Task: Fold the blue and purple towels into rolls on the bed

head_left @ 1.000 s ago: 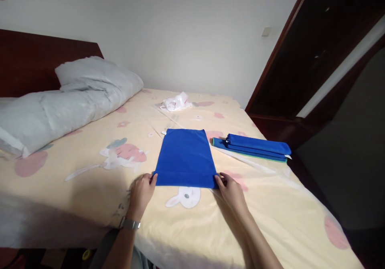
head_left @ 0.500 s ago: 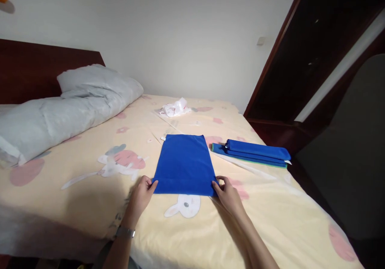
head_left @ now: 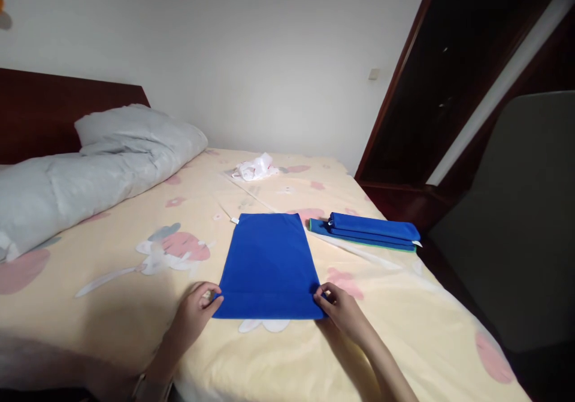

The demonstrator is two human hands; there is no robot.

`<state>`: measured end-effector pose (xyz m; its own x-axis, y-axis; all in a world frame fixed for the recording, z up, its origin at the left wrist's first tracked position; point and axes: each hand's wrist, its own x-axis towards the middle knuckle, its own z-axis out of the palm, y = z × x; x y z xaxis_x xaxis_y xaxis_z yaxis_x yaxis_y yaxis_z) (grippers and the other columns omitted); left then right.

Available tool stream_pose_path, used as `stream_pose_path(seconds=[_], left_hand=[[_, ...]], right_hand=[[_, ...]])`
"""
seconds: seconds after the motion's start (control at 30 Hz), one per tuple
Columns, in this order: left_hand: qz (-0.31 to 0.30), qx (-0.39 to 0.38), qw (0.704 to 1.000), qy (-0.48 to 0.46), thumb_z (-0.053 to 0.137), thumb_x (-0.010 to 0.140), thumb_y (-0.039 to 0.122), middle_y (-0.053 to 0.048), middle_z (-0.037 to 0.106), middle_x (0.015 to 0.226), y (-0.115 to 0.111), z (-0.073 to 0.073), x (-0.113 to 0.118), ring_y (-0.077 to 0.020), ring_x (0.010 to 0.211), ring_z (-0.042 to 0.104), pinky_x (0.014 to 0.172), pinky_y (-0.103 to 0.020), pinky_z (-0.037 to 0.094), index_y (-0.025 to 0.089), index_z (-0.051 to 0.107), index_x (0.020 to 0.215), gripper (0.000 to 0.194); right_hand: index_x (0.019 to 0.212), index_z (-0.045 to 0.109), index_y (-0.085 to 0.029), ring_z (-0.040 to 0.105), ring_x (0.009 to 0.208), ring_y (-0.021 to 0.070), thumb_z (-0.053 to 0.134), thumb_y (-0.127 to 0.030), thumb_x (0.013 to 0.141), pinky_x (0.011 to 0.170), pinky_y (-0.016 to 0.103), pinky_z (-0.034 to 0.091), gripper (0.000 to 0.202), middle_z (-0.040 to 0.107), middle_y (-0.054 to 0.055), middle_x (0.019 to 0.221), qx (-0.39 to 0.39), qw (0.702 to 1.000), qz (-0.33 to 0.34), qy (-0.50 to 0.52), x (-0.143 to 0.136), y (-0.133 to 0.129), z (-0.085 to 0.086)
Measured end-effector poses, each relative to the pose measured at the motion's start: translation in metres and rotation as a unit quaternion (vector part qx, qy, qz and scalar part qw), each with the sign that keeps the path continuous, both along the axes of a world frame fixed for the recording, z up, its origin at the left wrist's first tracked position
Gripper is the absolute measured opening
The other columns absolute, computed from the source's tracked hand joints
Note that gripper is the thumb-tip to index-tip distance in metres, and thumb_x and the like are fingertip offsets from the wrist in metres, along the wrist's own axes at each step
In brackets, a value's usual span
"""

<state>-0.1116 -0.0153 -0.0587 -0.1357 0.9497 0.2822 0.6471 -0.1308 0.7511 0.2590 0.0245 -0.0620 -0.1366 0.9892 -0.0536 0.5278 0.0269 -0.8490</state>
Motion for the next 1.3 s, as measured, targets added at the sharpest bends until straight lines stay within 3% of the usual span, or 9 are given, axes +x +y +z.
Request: stream_pose_path(seconds=[0.23, 0.37, 0.47, 0.53, 0.7, 0.87, 1.03, 1.17, 1.3], left_hand=[[-0.051, -0.009, 0.992, 0.115, 0.056, 0.088, 0.037, -0.008, 0.071, 0.095, -0.012, 0.011, -0.003, -0.0221, 0.089, 0.068, 0.082, -0.033, 0.055, 0.023, 0.072, 0.078, 0.023], [-0.09, -0.019, 0.983, 0.16, 0.063, 0.084, 0.035, -0.006, 0.067, 0.125, -0.022, 0.024, -0.003, -0.0254, 0.116, 0.061, 0.102, -0.038, 0.049, 0.028, 0.074, 0.098, 0.019], [-0.156, -0.058, 0.968, 0.187, 0.066, 0.075, 0.018, 0.0, 0.059, 0.139, -0.027, 0.026, 0.001, -0.0242, 0.129, 0.053, 0.109, -0.038, 0.044, 0.034, 0.068, 0.119, 0.047], [-0.173, -0.072, 0.965, 0.185, 0.059, 0.07, 0.008, 0.0, 0.06, 0.138, -0.027, 0.023, 0.004, -0.0221, 0.128, 0.054, 0.11, -0.037, 0.043, 0.034, 0.065, 0.124, 0.06], [-0.162, -0.082, 0.978, 0.102, 0.05, 0.07, 0.006, -0.002, 0.064, 0.133, -0.022, 0.014, 0.002, -0.0211, 0.125, 0.057, 0.101, -0.031, 0.049, 0.029, 0.068, 0.12, 0.058], [-0.11, -0.117, 0.987, 0.021, 0.055, 0.084, 0.029, -0.004, 0.071, 0.113, -0.02, 0.018, -0.003, -0.0197, 0.094, 0.067, 0.078, -0.027, 0.053, 0.027, 0.068, 0.115, 0.033], [-0.028, -0.088, 0.996, -0.019, 0.056, 0.087, 0.043, -0.001, 0.071, 0.084, -0.012, 0.018, 0.004, -0.0178, 0.078, 0.066, 0.071, -0.026, 0.05, 0.022, 0.065, 0.108, 0.03], [0.031, -0.07, 0.997, -0.002, 0.051, 0.09, 0.046, -0.003, 0.072, 0.083, -0.004, 0.013, 0.013, -0.0188, 0.076, 0.067, 0.069, -0.026, 0.047, 0.02, 0.064, 0.091, 0.029], [0.089, -0.072, 0.987, 0.112, 0.044, 0.094, 0.049, -0.004, 0.071, 0.074, 0.001, 0.014, 0.022, -0.0181, 0.066, 0.065, 0.061, -0.026, 0.038, 0.021, 0.061, 0.075, 0.038]], right_hand=[[0.093, 0.066, -0.026, 0.064, 0.076, 0.0236, 0.048, -0.04, 0.094, 0.065, 0.031, 0.044, 0.023, 0.064, 0.005, 0.086, 0.037, 0.982, 0.002, -0.186, 0.009, -0.018, 0.016], [0.108, 0.067, -0.028, 0.058, 0.111, 0.0272, 0.055, -0.038, 0.092, 0.092, 0.037, 0.047, 0.022, 0.059, 0.008, 0.118, 0.16, 0.965, 0.103, -0.178, 0.015, -0.028, 0.033], [0.121, 0.064, -0.03, 0.05, 0.124, 0.0272, 0.062, -0.027, 0.084, 0.101, 0.037, 0.045, 0.037, 0.053, 0.007, 0.133, 0.188, 0.948, 0.2, -0.159, 0.014, -0.032, 0.031], [0.123, 0.064, -0.028, 0.052, 0.122, 0.027, 0.057, -0.018, 0.08, 0.101, 0.039, 0.046, 0.044, 0.056, 0.008, 0.132, 0.192, 0.944, 0.215, -0.162, 0.012, -0.031, 0.022], [0.119, 0.064, -0.027, 0.058, 0.116, 0.0271, 0.053, -0.025, 0.086, 0.098, 0.038, 0.048, 0.035, 0.061, 0.007, 0.127, 0.147, 0.969, 0.154, -0.128, 0.016, -0.022, 0.0], [0.121, 0.062, -0.02, 0.064, 0.105, 0.029, 0.056, -0.043, 0.09, 0.088, 0.036, 0.053, 0.038, 0.068, 0.011, 0.117, 0.059, 0.996, 0.066, 0.001, 0.02, -0.012, -0.008], [0.125, 0.057, -0.021, 0.068, 0.1, 0.0273, 0.055, -0.051, 0.091, 0.086, 0.036, 0.053, 0.045, 0.072, 0.008, 0.11, 0.031, 0.999, 0.006, 0.017, 0.011, 0.0, -0.008], [0.126, 0.057, -0.02, 0.067, 0.104, 0.0291, 0.052, -0.055, 0.09, 0.085, 0.037, 0.053, 0.051, 0.071, 0.009, 0.112, 0.036, 0.998, -0.048, -0.032, 0.006, 0.007, -0.01], [0.13, 0.058, -0.015, 0.066, 0.106, 0.0313, 0.047, -0.057, 0.09, 0.085, 0.038, 0.052, 0.059, 0.071, 0.013, 0.112, 0.043, 0.993, -0.088, -0.069, 0.002, 0.011, -0.009]])
